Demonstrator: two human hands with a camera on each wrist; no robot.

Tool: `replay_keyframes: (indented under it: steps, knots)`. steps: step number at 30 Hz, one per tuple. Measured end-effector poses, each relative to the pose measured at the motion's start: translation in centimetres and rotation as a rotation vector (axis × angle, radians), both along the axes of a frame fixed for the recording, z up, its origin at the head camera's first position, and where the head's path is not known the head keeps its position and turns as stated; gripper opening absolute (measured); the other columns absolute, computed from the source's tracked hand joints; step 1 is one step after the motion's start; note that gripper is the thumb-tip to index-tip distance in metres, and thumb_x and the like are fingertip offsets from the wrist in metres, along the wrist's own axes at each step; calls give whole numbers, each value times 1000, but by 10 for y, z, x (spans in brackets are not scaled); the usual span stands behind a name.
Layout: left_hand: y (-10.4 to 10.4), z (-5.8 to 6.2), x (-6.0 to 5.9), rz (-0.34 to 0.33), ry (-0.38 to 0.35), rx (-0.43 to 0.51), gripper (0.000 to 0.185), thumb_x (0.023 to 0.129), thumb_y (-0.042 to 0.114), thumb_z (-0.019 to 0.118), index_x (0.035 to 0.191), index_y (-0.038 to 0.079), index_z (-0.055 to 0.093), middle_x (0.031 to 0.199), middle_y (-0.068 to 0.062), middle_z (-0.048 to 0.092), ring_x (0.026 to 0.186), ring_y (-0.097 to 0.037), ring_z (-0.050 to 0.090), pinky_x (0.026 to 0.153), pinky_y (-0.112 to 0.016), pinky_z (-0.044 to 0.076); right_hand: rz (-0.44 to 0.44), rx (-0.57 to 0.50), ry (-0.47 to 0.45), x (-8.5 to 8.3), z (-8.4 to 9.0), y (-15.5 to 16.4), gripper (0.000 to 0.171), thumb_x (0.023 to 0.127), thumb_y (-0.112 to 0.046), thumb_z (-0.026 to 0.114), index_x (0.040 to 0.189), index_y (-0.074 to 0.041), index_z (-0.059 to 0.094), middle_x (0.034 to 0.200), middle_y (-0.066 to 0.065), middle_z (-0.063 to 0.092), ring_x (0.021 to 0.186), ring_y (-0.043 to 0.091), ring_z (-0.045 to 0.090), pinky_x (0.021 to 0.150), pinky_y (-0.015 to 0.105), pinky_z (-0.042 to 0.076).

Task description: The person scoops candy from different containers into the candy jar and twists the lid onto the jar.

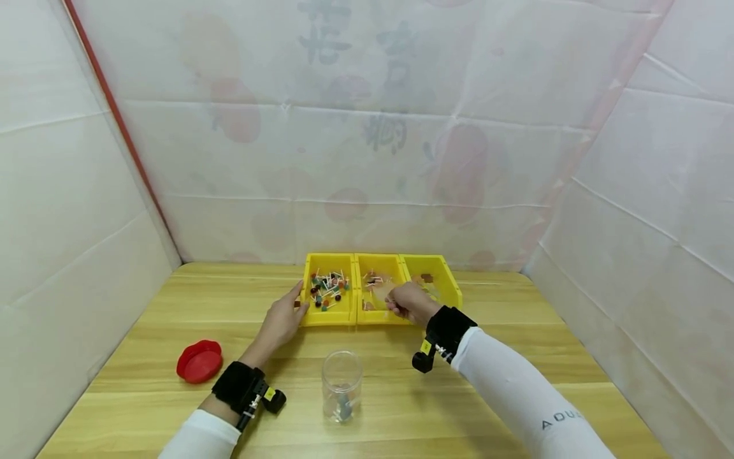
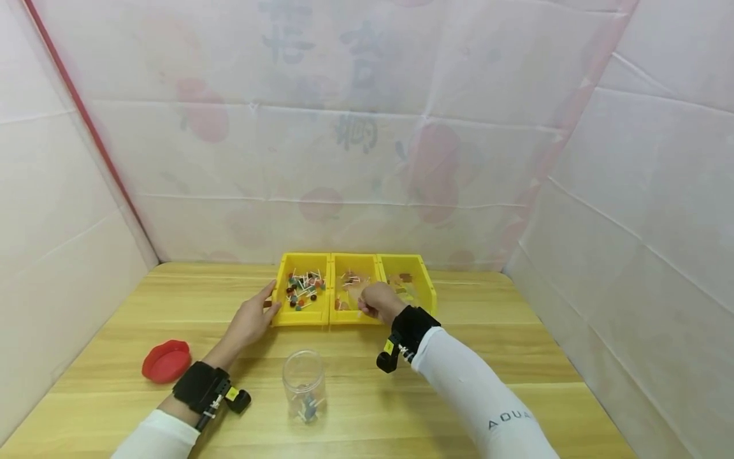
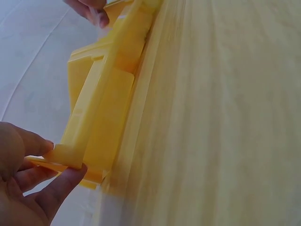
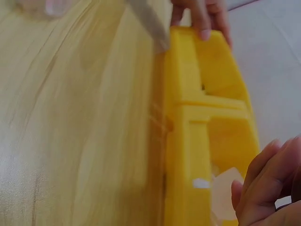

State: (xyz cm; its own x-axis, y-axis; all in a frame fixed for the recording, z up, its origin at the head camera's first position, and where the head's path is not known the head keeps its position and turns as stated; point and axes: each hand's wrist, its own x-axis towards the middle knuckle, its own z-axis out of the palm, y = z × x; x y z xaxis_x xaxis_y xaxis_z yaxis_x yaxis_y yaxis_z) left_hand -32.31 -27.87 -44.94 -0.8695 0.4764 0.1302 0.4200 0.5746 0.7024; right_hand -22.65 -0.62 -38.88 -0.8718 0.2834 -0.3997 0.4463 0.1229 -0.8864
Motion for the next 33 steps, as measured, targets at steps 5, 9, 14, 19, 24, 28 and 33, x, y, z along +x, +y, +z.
replay_keyframes:
  steps: [5,9,14,19,24,28,33]
  knots:
    - [2,2,4,-10,6,-4,62,100,16,58,154,4,28,134,-25,55,106,-35,63,59,-28,48,-18,-20,-19,-4,-7,2,32,104,-6,40,120,16,57,67,4,52,50,7,44,46,16,39]
    - [3,3,6,-12,12,-4,62,100,16,58,154,4,29,132,-26,56,102,-34,64,56,-28,46,-30,-50,-10,-6,-9,4,32,105,-6,40,122,15,56,67,4,52,50,6,43,46,16,38]
    - [3,3,7,-14,-1,-3,63,100,15,58,154,5,28,134,-27,54,85,-28,66,52,-28,43,-36,-46,-13,-11,-11,3,31,104,-5,41,122,15,57,69,5,53,53,8,45,49,17,40]
    - [4,2,9,-11,-14,-1,63,99,14,58,154,5,28,134,-27,54,69,-18,61,49,-28,42,-60,-45,10,-15,-16,-3,31,104,-4,41,122,15,57,69,5,53,56,10,46,51,19,41]
    - [4,4,9,-12,-5,-12,63,99,14,58,154,6,28,133,-27,55,66,-16,59,49,-28,42,-79,-137,92,-15,-25,-11,33,103,0,36,128,14,51,72,7,49,61,13,48,57,22,46]
    - [2,5,10,-6,-10,-7,63,100,14,58,154,6,28,131,-27,56,51,-15,49,47,-27,40,-103,-199,115,-14,-31,-14,33,105,-3,35,130,12,51,74,8,49,64,13,50,60,22,50]
    - [2,2,10,-4,-14,-12,63,100,15,58,154,6,28,134,-28,53,50,-15,47,48,-28,39,-95,-227,115,-11,-33,-16,34,106,-4,34,131,12,50,75,7,50,61,10,49,55,18,49]
